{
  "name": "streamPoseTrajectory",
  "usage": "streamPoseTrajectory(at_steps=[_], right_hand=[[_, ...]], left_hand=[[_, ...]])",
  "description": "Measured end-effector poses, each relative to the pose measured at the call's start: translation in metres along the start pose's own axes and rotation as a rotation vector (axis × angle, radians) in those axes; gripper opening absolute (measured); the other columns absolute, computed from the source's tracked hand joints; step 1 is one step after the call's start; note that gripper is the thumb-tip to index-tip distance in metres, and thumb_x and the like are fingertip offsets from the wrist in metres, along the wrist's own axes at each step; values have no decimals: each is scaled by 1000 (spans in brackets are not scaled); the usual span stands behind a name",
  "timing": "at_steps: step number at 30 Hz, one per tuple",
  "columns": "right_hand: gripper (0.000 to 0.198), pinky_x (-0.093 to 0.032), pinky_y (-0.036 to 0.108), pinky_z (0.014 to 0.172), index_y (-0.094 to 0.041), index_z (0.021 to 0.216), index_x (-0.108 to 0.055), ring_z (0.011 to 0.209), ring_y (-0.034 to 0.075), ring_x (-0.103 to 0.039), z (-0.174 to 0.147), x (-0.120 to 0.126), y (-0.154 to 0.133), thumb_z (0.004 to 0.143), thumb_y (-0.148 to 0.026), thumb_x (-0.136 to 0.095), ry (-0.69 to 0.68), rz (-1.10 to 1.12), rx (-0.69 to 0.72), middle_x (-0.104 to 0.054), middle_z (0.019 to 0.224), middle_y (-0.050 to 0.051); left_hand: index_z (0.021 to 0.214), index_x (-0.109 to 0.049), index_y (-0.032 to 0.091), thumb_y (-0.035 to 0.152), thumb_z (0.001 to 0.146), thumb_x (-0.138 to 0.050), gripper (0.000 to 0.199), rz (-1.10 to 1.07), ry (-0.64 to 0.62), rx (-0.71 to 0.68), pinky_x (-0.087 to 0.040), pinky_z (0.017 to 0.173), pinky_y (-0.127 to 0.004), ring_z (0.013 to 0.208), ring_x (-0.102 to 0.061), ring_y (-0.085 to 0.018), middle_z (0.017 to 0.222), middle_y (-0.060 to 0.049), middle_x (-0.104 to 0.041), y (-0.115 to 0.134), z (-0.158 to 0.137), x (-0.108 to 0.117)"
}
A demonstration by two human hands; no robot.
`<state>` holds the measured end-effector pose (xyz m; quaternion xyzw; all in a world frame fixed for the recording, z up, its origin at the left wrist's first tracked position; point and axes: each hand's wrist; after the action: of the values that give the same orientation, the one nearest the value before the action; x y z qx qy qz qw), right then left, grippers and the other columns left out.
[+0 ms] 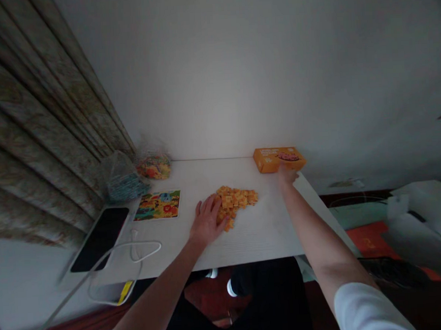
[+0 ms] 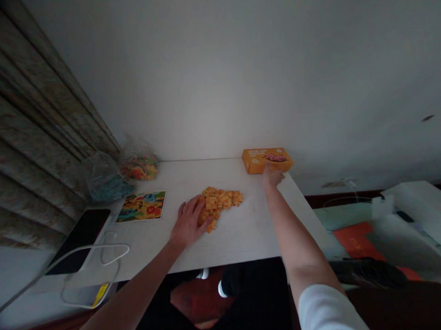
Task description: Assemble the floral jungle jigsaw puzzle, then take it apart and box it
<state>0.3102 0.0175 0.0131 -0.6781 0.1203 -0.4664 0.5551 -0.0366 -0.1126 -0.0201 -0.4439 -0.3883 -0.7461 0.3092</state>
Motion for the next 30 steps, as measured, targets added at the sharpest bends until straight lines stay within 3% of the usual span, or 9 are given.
streamPoseTrajectory(at_steps=[3,6,11,15,23,30], right_hand=[[60,-41,54,111,-13,126,-58,131,34,-51,-52,-4,15,88,-59,-63,10,-17,188,-58,134,23],[59,-40,50,110,-16,123,-62,127,32,-54,-111,-12,28,88,-63,-63,-190,-92,514,-63,131,19],[60,-41,48,105,-17,138,-59,127,34,-55,-169,-25,25,94,-58,-58,-362,-402,567,-61,138,18],[53,-42,46,100,-18,139,-59,126,33,-54,-169,-38,11,98,-51,-56,-390,-463,583,-64,136,16],[51,-41,44,100,-17,135,-61,122,32,-55,-137,-77,-6,99,-52,-54,-375,-414,632,-66,131,16],[55,-44,46,101,-18,133,-62,121,32,-58,-102,-107,-16,94,-56,-60,-368,-323,600,-67,130,17]], left_hand=[[148,-50,15,49,101,-51,58,-2,-3,-8,-30,124,-55,148,-42,-31,158,-19,-46,-2,0,-3],[151,-47,14,52,100,-52,64,-11,-16,8,-32,123,-55,150,-38,-34,161,-20,-42,-5,0,-9],[153,-43,13,57,98,-53,71,-1,-32,90,-33,122,-54,149,-39,-37,161,-23,-39,-8,4,-16],[152,-44,14,56,100,-51,68,14,2,112,-36,120,-53,146,-43,-36,159,-24,-43,-8,12,-16],[152,-46,10,52,101,-49,66,63,78,225,-36,119,-56,143,-45,-38,157,-26,-43,-10,51,-30],[147,-51,13,48,96,-61,62,-27,142,269,-37,119,-53,141,-47,-38,155,-23,-47,-35,101,-47]])
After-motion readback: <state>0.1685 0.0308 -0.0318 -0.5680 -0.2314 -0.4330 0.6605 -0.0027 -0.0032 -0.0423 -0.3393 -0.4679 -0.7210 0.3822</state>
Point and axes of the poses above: each hand's wrist, its own z-axis towards the middle knuckle, its own x-axis out of the back of the hand, y = z × x
